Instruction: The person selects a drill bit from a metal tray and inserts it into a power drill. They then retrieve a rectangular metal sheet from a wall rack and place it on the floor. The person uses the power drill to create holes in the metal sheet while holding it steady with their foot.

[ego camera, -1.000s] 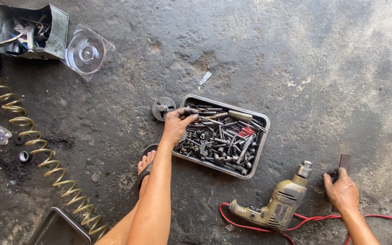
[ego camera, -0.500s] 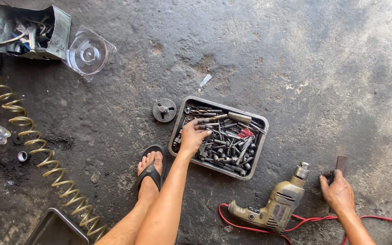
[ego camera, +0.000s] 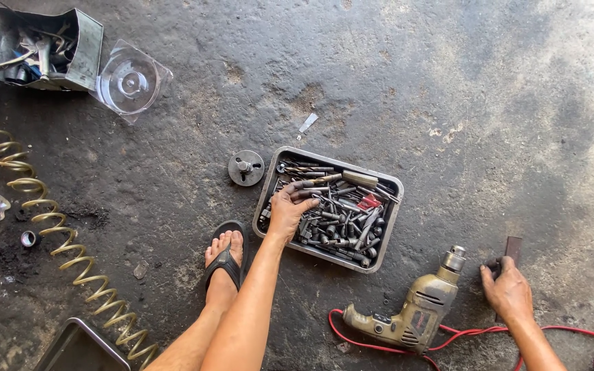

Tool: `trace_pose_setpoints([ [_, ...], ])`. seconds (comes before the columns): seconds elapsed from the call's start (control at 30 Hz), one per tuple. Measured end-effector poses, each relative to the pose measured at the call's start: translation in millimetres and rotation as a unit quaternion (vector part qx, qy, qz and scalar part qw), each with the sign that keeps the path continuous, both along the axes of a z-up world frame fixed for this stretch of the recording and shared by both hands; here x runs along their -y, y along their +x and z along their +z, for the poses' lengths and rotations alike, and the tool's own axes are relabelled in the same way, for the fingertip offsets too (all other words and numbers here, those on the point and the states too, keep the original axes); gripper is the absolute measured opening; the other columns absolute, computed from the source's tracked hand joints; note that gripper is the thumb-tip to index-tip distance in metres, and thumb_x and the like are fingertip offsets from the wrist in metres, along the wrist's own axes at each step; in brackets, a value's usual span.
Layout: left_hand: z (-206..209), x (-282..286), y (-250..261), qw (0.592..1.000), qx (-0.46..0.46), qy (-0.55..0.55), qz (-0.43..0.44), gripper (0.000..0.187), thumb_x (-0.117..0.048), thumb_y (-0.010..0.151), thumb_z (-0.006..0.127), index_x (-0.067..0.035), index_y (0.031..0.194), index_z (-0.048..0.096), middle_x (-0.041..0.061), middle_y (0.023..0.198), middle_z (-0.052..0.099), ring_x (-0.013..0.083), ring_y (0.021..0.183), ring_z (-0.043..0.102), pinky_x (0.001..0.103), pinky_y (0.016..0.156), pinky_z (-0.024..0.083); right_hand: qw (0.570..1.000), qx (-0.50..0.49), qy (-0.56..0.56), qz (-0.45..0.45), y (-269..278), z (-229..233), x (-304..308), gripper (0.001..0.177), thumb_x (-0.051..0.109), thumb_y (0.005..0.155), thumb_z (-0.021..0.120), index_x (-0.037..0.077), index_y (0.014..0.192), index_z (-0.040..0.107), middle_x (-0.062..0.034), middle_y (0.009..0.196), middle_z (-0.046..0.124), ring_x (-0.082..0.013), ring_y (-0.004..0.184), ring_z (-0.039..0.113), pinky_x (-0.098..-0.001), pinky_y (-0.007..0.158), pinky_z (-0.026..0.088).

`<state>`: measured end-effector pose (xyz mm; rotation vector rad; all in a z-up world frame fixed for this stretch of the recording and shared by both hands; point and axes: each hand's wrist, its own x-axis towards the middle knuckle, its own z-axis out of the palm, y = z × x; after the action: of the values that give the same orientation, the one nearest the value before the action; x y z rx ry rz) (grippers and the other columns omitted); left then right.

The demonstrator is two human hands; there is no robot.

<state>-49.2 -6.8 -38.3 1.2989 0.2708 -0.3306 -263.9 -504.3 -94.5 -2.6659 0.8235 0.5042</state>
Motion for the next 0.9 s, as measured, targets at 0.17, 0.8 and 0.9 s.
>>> trace_pose_setpoints([
  [0.17, 10, 8, -4, 0.999, 0.031, 0.018, -0.014, 0.032, 0.005, 0.08, 0.081, 0.0, 0.111, 0.075, 0.008, 0.101, 0.077, 0.0135, 0.093, 0.072, 0.029, 0.086, 0.061, 1.0, -0.009, 0.013, -0.011, 2, 3, -2, 0.047, 0.039, 0.096, 0.066, 0.003, 0.125, 0.063, -0.0276, 0.114, 0.073, -0.0453, 0.111, 0.07, -0.0519, 0.097, 0.054],
  [0.8, 79, 129, -52, 0.969, -0.028, -0.218, -0.116, 0.023, -0.001, 0.089, 0.079, 0.002, 0.112, 0.074, 0.009, 0.101, 0.076, 0.0161, 0.092, 0.073, 0.033, 0.086, 0.063, 0.839, 0.02, 0.531, -0.117, 50, 152, -144, 0.031, 0.02, 0.096, 0.066, 0.005, 0.12, 0.079, -0.0015, 0.069, 0.06, -0.007, 0.05, 0.044, -0.0256, 0.043, 0.035],
  [0.9, 81, 127, -53, 0.964, -0.032, -0.228, -0.133, 0.029, 0.002, 0.088, 0.079, 0.003, 0.116, 0.072, 0.012, 0.104, 0.076, 0.0185, 0.096, 0.073, 0.034, 0.088, 0.062, 0.821, -0.004, 0.553, -0.143, 50, 168, -160, 0.029, 0.015, 0.091, 0.069, 0.002, 0.116, 0.078, -0.0038, 0.077, 0.073, -0.0063, 0.05, 0.047, -0.0257, 0.043, 0.038],
])
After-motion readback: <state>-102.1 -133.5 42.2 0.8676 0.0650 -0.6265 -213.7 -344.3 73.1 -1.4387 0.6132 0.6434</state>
